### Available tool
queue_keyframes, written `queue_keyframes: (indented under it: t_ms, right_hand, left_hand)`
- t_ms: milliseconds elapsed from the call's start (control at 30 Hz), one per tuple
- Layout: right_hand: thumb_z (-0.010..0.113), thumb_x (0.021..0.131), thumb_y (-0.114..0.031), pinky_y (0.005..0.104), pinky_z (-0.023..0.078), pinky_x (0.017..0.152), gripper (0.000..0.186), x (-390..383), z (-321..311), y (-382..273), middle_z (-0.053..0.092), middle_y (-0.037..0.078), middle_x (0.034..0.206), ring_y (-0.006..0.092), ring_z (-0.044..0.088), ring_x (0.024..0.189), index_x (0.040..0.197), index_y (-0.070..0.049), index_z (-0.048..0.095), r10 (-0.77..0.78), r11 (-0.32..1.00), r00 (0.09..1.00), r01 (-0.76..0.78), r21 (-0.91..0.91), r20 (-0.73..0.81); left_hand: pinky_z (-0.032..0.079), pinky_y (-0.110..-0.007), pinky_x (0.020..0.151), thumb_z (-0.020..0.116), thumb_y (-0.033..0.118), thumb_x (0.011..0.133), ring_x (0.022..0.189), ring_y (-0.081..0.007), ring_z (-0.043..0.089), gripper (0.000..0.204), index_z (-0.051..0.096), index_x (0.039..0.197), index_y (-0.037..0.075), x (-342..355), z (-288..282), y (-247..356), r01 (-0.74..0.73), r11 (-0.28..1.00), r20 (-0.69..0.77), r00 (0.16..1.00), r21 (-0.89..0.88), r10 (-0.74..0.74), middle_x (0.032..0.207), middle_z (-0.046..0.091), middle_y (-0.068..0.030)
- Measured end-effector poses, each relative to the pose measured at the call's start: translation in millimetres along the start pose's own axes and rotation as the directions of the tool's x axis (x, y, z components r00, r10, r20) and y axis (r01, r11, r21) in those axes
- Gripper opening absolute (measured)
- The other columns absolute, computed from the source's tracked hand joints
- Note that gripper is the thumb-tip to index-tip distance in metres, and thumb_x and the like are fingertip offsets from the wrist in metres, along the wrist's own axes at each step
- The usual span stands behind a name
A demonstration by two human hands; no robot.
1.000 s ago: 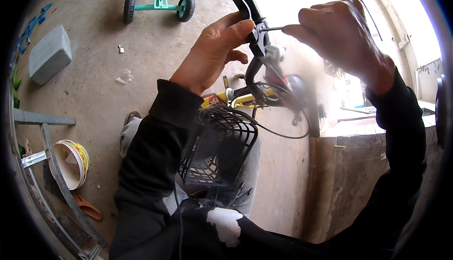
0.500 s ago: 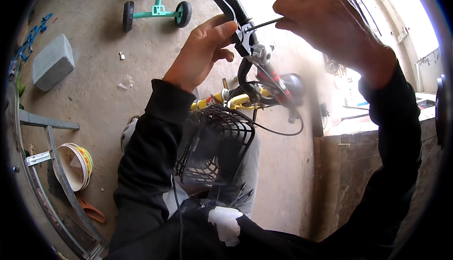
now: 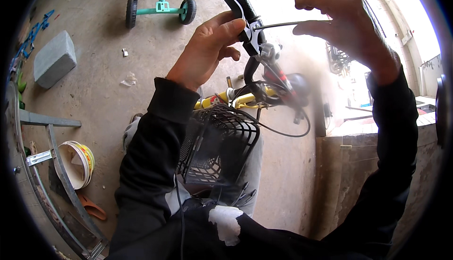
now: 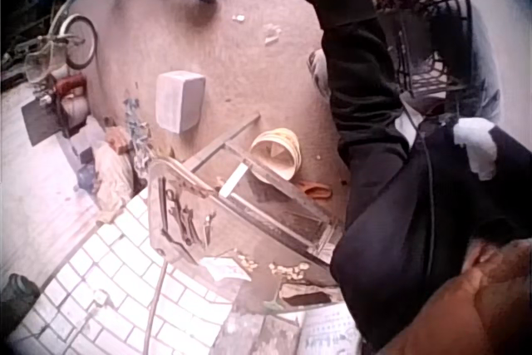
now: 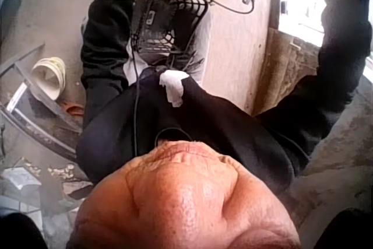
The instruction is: The person adjusts the brake lever and cable on the handlebar of a yellow bicycle using a screwdriver. They then move to the front basket and use the screwdriver to tighten or adjust the mounting hardware.
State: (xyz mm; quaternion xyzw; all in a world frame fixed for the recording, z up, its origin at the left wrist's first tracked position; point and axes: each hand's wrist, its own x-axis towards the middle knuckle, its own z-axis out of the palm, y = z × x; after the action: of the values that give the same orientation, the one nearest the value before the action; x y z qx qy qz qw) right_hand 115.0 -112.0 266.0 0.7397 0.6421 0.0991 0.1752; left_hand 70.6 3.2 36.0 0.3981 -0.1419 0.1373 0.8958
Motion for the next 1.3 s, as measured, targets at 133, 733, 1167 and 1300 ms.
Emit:
queue_keyframes:
  t_ms: [133,733,1167,1300]
  right_hand:
    - [0.075,0.072,-0.016,0.0277,0.040,0.047,0.017,-7.6,12.5,10.4,0.054,0.005,0.061,0.0161,0.051,0.052,0.072,-0.006,0.061,-0.140,0.980,0.990,0.141,-0.138,0.016]
    - [0.062,0.085,-0.011,0.0231,0.045,0.057,0.010,-35.5,5.3,-15.7,0.064,0.006,0.076,0.0103,0.058,0.064,0.090,-0.003,0.063,0.372,0.852,0.922,-0.386,0.354,0.110]
    - [0.061,0.087,-0.010,0.0200,0.046,0.061,0.011,-46.0,20.9,-10.3,0.065,0.003,0.078,0.0074,0.059,0.069,0.095,-0.003,0.064,0.419,0.807,0.902,-0.422,0.413,0.103]
    - [0.061,0.087,-0.010,0.0205,0.047,0.061,0.011,-45.5,22.1,-10.0,0.065,0.003,0.078,0.0078,0.060,0.069,0.094,-0.003,0.065,0.422,0.781,0.899,-0.426,0.457,0.116]
  left_hand:
    - [0.047,-0.020,0.061,0.061,0.051,0.081,0.079,-0.0072,0.058,0.049,0.055,0.109,0.011,-0.3,-1.8,-0.1,-0.006,1.000,0.030,1.000,-0.008,0.006,0.089,0.061,-0.0006]
    - [0.045,-0.022,0.060,0.060,0.054,0.081,0.073,-0.0056,0.055,0.046,0.057,0.103,0.013,-0.4,2.7,1.2,0.007,1.000,-0.020,1.000,-0.024,-0.007,0.083,0.060,0.0018]
    - [0.047,-0.022,0.060,0.060,0.056,0.080,0.071,-0.0066,0.058,0.046,0.060,0.098,0.014,0.9,0.8,-0.7,-0.006,1.000,-0.044,0.999,0.006,0.007,0.082,0.064,-0.0013]
    - [0.047,-0.022,0.060,0.061,0.056,0.079,0.071,-0.0074,0.058,0.046,0.059,0.096,0.014,1.1,-0.5,-1.4,-0.007,1.000,-0.041,0.999,0.020,0.008,0.081,0.064,-0.0018]
